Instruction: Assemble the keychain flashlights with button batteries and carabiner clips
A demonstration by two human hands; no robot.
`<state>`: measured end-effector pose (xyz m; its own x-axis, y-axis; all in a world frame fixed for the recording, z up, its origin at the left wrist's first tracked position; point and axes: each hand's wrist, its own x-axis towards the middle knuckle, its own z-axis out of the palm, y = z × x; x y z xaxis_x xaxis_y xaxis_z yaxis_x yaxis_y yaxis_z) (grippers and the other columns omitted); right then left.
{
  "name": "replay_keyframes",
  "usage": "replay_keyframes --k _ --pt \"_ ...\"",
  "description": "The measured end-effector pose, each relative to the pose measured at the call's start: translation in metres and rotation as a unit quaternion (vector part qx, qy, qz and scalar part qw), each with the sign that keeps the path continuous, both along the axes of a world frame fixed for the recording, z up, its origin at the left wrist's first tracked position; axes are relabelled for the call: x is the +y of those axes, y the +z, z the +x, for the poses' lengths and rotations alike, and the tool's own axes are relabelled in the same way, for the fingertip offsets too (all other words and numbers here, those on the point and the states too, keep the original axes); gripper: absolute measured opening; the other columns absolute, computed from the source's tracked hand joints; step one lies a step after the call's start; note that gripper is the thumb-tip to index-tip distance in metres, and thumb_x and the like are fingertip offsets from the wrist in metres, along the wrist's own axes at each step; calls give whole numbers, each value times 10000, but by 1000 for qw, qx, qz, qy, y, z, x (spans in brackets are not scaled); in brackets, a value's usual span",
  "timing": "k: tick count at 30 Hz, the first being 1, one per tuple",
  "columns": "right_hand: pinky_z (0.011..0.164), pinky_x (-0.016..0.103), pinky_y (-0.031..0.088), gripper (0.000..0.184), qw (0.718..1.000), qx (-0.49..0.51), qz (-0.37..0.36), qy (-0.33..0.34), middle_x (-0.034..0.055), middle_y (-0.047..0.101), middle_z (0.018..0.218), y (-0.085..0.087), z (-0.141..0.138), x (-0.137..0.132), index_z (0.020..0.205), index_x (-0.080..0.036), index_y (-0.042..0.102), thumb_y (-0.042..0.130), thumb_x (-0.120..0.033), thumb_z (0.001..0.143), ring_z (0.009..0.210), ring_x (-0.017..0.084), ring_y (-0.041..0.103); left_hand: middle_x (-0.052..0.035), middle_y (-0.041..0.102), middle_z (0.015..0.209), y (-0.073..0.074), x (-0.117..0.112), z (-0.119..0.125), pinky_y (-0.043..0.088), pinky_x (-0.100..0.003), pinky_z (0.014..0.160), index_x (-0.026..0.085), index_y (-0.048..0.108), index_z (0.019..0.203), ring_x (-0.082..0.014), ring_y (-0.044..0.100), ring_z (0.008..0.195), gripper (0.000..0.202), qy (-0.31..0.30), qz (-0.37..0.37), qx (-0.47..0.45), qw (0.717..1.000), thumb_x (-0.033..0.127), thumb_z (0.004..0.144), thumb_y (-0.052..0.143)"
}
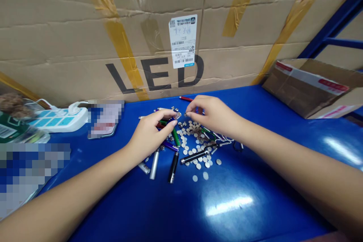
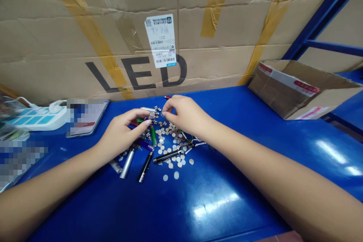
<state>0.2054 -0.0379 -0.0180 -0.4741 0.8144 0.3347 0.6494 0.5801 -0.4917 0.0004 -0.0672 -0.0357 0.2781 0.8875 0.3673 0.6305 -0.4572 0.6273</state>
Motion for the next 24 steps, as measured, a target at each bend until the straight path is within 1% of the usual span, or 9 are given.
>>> replay_keyframes --k 3,5,7,9,11,14,17,21,24 --pt "627 281 443 186 982 161 -98 -23 24 654 801 -2 14 -18 892 -177 653 587 -342 837 693 138 566 -22 719 1006 1 -5 4 542 -321 831 212 667 1031 -172 671 870 217 -30 -7 4 1000 308 851 592" --pt "609 276 444 198 969 209 -131 -17 14 643 779 -6 17 -30 887 -182 642 589 -366 837 675 132 560 -9 723 967 1 -10 7 543 -289 783 224 670 1019 -162 672 840 200 -57 -9 6 998 305 854 592" --pt "622 268 451 164 965 224 -137 2 8 649 778 -9 15 -38 886 -185 639 583 -333 842 691 126 568 -7 722 946 1 -14 9 539 -260 713 224 668 1021 -153 672 804 199 -70 -17 3 997 309 860 587" --pt "637 260 453 121 970 212 -122 12 9 659 792 -9 12 -41 873 -185 642 583 -286 840 706 122 576 -16 720 960 0 -17 10 530 -250 665 217 667 1033 -152 670 783 211 -77 -25 7 997 315 869 578" --pt "633 252 450 93 975 193 -111 13 9 664 792 -8 11 -41 858 -182 643 585 -250 833 698 118 579 -26 715 998 0 -18 10 529 -256 670 218 668 1052 -161 671 811 224 -83 -30 16 996 318 882 564" --pt "618 245 446 78 980 170 -106 12 3 664 771 -6 13 -39 853 -182 639 581 -230 832 677 116 580 -34 706 1052 -1 -17 10 535 -274 731 225 669 1073 -182 667 916 232 -91 -37 19 995 314 895 550" --pt "629 246 439 64 990 120 -77 15 1 659 762 -6 17 -38 840 -184 630 577 -219 838 678 117 578 -32 705 1054 -1 -16 10 532 -288 816 221 671 1070 -184 659 971 224 -95 -28 5 995 293 896 548" --pt "678 261 436 58 998 30 3 54 26 660 825 -7 21 -37 861 -187 602 545 -197 866 737 132 581 -21 719 964 1 -19 11 551 -271 753 218 678 1044 -154 690 784 217 -98 -57 -16 993 294 892 543" --pt "702 281 442 116 995 -14 64 80 61 657 870 -8 22 -39 900 -178 588 472 -181 904 780 154 580 11 717 726 4 -23 13 557 -260 700 213 678 1032 -144 685 661 223 -94 -123 -41 987 310 898 530"
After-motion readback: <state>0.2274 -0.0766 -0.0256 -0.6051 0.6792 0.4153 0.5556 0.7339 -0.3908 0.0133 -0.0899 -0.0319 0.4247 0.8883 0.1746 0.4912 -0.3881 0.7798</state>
